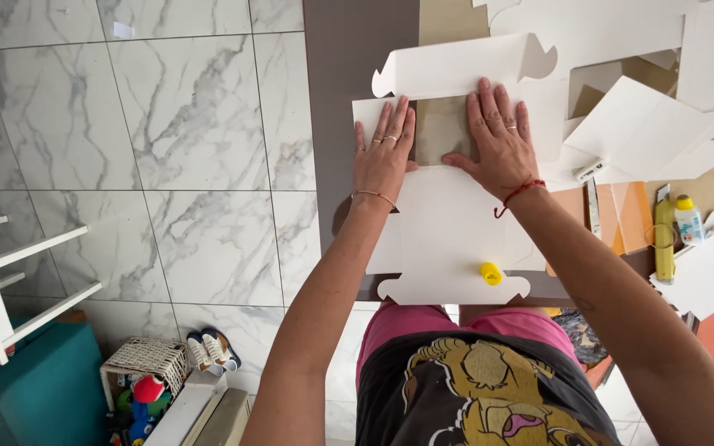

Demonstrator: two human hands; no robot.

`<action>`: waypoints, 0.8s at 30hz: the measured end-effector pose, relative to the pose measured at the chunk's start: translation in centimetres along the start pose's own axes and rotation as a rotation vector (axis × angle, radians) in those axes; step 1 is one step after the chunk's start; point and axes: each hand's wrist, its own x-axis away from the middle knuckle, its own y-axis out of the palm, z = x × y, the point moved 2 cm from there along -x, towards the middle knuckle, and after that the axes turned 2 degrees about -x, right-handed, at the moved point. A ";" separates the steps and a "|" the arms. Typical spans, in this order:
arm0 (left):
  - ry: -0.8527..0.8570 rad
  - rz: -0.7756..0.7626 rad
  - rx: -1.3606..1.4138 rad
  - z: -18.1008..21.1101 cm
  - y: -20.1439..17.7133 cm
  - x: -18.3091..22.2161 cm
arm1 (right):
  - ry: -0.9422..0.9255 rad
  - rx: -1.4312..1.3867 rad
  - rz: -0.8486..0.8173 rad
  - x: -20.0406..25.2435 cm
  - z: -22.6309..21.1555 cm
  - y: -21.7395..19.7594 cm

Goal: Assembling cardboard boxes by cutting templates, applying glue, and folding the material into shape.

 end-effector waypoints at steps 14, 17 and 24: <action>-0.091 -0.106 -0.052 1.6 -1.4 -0.5 | 0.038 -0.083 -0.073 -0.1 0.1 -1.5; -0.096 -0.153 -0.063 1.3 -2.0 -0.8 | 0.028 -0.065 -0.100 -0.2 1.0 -2.2; -0.097 -0.061 -0.027 1.0 -1.3 -0.5 | 0.063 -0.090 -0.157 0.9 3.0 -2.8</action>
